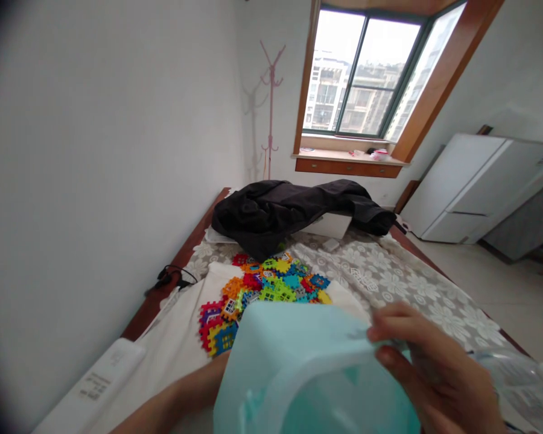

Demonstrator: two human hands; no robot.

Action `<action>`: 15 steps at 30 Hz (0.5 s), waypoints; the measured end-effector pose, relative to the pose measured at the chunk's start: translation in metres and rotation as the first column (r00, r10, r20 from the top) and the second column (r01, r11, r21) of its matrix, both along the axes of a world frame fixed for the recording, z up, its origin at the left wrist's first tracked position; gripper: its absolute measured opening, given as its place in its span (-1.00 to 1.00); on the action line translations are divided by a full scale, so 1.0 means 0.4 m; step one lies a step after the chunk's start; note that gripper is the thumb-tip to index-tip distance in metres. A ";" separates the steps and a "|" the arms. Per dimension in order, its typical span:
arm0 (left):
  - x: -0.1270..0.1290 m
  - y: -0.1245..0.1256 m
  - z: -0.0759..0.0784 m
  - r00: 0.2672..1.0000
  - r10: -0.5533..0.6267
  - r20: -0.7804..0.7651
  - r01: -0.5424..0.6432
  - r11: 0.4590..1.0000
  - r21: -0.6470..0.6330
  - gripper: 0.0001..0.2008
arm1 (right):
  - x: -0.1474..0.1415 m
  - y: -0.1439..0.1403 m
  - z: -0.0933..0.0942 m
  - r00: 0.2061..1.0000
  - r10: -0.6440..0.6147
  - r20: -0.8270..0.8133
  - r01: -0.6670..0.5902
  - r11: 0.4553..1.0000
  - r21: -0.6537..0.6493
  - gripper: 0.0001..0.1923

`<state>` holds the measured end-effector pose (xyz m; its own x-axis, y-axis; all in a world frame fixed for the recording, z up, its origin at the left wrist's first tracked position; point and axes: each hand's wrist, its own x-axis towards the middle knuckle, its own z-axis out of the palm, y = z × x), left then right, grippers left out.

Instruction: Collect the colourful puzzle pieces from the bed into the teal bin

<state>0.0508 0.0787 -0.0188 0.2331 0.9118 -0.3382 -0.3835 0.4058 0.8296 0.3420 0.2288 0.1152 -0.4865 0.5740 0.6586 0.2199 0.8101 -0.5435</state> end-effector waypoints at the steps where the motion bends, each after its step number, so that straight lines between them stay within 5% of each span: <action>1: -0.004 0.003 -0.002 0.999 0.018 0.026 -0.017 0.999 -0.031 -0.52 | -0.002 -0.006 0.014 0.979 0.153 0.134 -0.140 0.985 -0.098 -0.89; 3: -0.017 0.012 -0.006 0.990 0.047 0.135 -0.033 0.994 -0.104 -0.37 | -0.031 -0.019 0.024 0.855 0.405 0.324 -0.310 0.900 -0.306 -0.85; 7: -0.052 0.022 0.000 0.959 0.004 0.284 0.018 0.997 -0.077 -0.12 | -0.147 -0.049 -0.026 0.705 0.555 0.442 -0.263 0.783 -0.564 -0.87; 11: -0.088 0.002 0.020 0.934 -0.052 0.354 0.007 0.992 0.127 -0.25 | -0.231 -0.066 -0.090 0.736 0.505 0.451 -0.192 0.795 -0.576 -0.93; 15: -0.127 -0.026 0.047 0.966 -0.125 0.229 0.075 0.974 0.215 -0.26 | -0.250 -0.063 -0.090 0.783 0.466 0.413 -0.195 0.813 -0.549 -0.95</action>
